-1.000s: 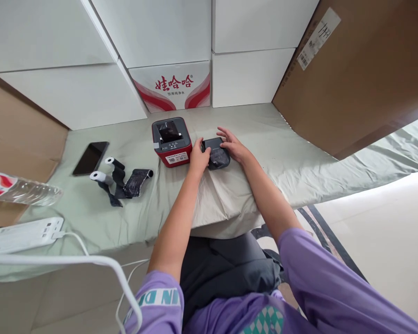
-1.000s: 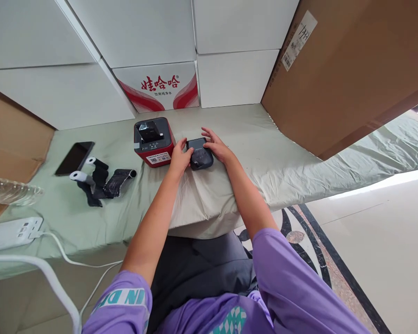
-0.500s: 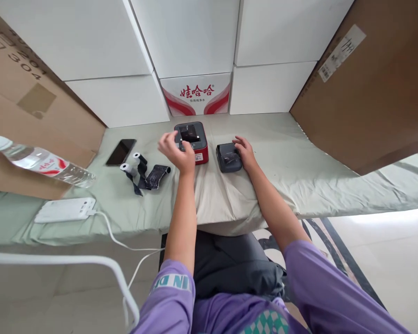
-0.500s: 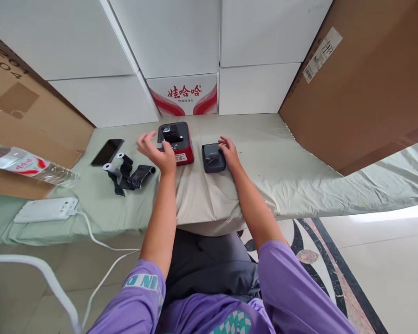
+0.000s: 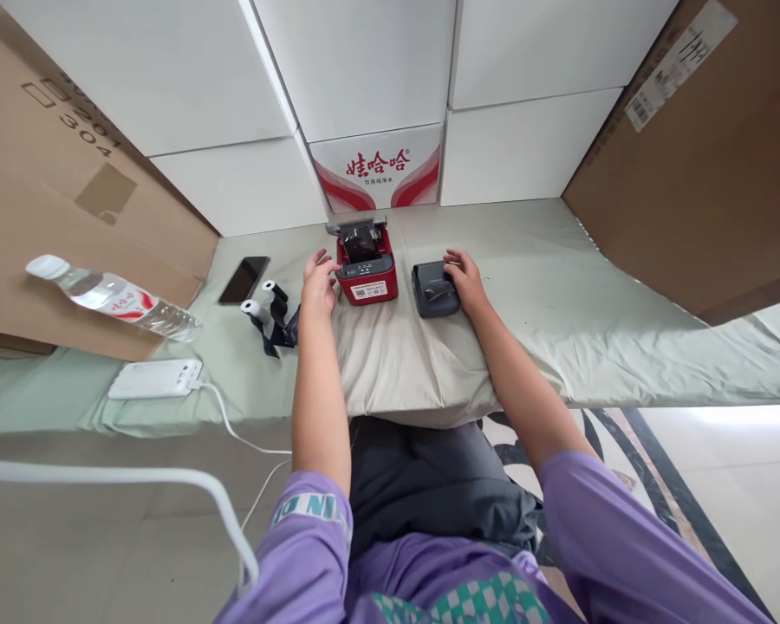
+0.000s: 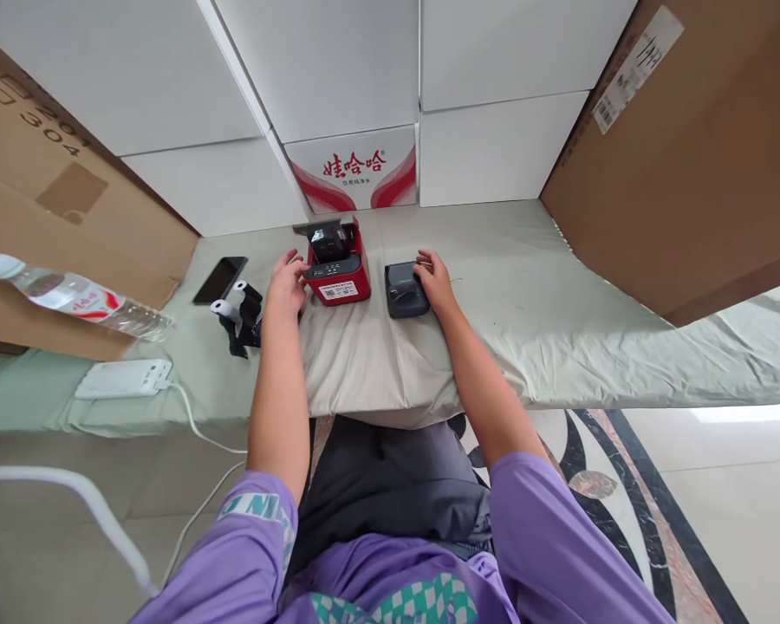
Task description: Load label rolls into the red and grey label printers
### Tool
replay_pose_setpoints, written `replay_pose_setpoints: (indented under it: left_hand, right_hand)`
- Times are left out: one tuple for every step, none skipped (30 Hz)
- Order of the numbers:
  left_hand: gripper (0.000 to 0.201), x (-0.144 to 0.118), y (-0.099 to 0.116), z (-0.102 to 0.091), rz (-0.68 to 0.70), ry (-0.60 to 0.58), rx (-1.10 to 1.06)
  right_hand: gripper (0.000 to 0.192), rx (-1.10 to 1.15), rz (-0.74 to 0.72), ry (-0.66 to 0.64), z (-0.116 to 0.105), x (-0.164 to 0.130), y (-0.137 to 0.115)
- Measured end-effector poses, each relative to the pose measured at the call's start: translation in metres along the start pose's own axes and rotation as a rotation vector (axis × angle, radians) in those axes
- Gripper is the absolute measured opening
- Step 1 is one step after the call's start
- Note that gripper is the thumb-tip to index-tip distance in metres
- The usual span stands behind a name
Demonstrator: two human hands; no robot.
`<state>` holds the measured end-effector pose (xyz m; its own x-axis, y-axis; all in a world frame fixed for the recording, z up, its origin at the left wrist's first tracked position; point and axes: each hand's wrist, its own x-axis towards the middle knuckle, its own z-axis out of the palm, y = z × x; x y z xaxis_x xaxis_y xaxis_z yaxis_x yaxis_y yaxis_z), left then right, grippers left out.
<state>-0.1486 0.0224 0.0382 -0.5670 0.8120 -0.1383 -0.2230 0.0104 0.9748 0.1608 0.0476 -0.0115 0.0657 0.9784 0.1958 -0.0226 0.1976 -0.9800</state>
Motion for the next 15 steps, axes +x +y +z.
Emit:
replay_pose_setpoints:
  left_hand:
    - [0.055, -0.001, 0.003, 0.000, 0.016, 0.006, 0.045]
    - [0.053, -0.002, 0.006, 0.000, 0.044, 0.005, 0.089]
    - [0.048, -0.003, 0.010, 0.001, 0.091, 0.000, 0.131]
    - [0.041, -0.003, 0.015, 0.002, 0.159, -0.011, 0.175]
    - [0.034, -0.002, 0.021, 0.004, 0.246, -0.029, 0.231]
    - [0.030, 0.001, 0.028, 0.005, 0.345, -0.058, 0.315]
    - [0.028, 0.005, 0.037, 0.008, 0.440, -0.097, 0.441]
    - [0.026, 0.010, 0.046, 0.011, 0.519, -0.147, 0.614]
    - [0.024, 0.016, 0.054, 0.015, 0.575, -0.212, 0.822]
    - [0.021, 0.022, 0.062, 0.021, 0.602, -0.293, 1.043]
    - [0.018, 0.027, 0.069, 0.027, 0.608, -0.383, 1.241]
    - [0.016, 0.033, 0.075, 0.034, 0.602, -0.474, 1.410]
    - [0.017, 0.037, 0.078, 0.041, 0.592, -0.554, 1.537]
    - [0.020, 0.041, 0.081, 0.049, 0.586, -0.616, 1.624]
    - [0.022, 0.043, 0.082, 0.056, 0.583, -0.653, 1.681]
  right_hand:
    - [0.046, 0.001, -0.001, 0.000, 0.000, 0.000, 0.000]
    - [0.046, 0.002, -0.002, 0.002, 0.001, 0.000, -0.001]
    - [0.046, 0.004, -0.001, 0.004, 0.002, 0.000, -0.001]
    - [0.047, 0.005, 0.001, 0.007, 0.002, 0.000, -0.002]
    - [0.047, 0.003, 0.003, 0.007, 0.002, 0.000, -0.002]
    - [0.048, -0.002, 0.003, 0.003, 0.003, 0.000, -0.003]
    - [0.048, -0.008, 0.002, -0.001, 0.003, 0.000, -0.003]
    - [0.048, -0.013, 0.000, -0.005, 0.003, -0.001, -0.003]
    - [0.048, -0.018, -0.001, -0.007, 0.003, -0.001, -0.003]
    - [0.048, -0.023, -0.002, -0.007, 0.002, -0.001, -0.004]
    - [0.047, -0.026, -0.002, -0.008, 0.002, -0.001, -0.003]
    - [0.047, -0.030, 0.000, -0.009, 0.002, 0.000, -0.003]
    - [0.046, -0.035, 0.000, -0.011, 0.002, 0.000, -0.003]
    - [0.045, -0.040, -0.003, -0.015, 0.002, 0.001, -0.002]
    - [0.045, -0.043, -0.008, -0.018, 0.002, 0.001, -0.001]
